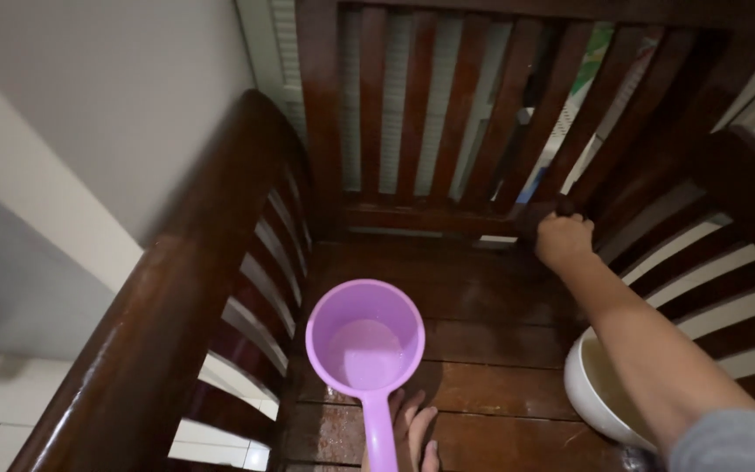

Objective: Cleaning a wooden chair using a cloth and soapy water.

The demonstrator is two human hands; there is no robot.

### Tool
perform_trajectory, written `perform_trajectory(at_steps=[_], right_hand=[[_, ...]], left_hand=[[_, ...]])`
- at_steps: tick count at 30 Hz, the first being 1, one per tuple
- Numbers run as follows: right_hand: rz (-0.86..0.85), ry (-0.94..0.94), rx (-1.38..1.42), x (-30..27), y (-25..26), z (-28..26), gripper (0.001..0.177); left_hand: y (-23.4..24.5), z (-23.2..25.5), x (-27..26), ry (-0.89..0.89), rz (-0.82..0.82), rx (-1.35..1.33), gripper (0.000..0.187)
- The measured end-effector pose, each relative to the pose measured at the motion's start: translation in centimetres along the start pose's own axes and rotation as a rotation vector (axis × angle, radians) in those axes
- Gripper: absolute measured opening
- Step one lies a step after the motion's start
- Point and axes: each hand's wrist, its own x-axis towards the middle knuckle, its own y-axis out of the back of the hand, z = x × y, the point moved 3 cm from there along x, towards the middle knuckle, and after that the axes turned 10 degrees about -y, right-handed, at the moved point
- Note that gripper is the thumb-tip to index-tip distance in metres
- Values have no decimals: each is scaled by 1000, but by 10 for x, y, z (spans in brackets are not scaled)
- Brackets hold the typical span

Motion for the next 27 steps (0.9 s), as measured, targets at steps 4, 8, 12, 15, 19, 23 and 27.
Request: perform_trajectory(at_steps=[4,8,12,15,19,23,27], right_hand=[[242,107,105,-39,26,-38,26],[381,281,318,-72,82,-122,18],[327,414,333,-96,148,-201,44],[157,471,348,-102,170,-240,66],[-8,450,461,-100,176,-245,75],[-5,338,514,-95,154,-194,67],[21,198,555,-86,124,-117,59]], left_hand=[[1,23,1,179,40,-239,90],[5,42,8,348,37,-342,87],[-1,13,3,344,121,-420,91],[1,1,-3,81,67,-279,94],[5,36,0,-2,62,-207,87],[11,46,2,28,-15,-99,79],[29,106,29,-298,-177,351,59]])
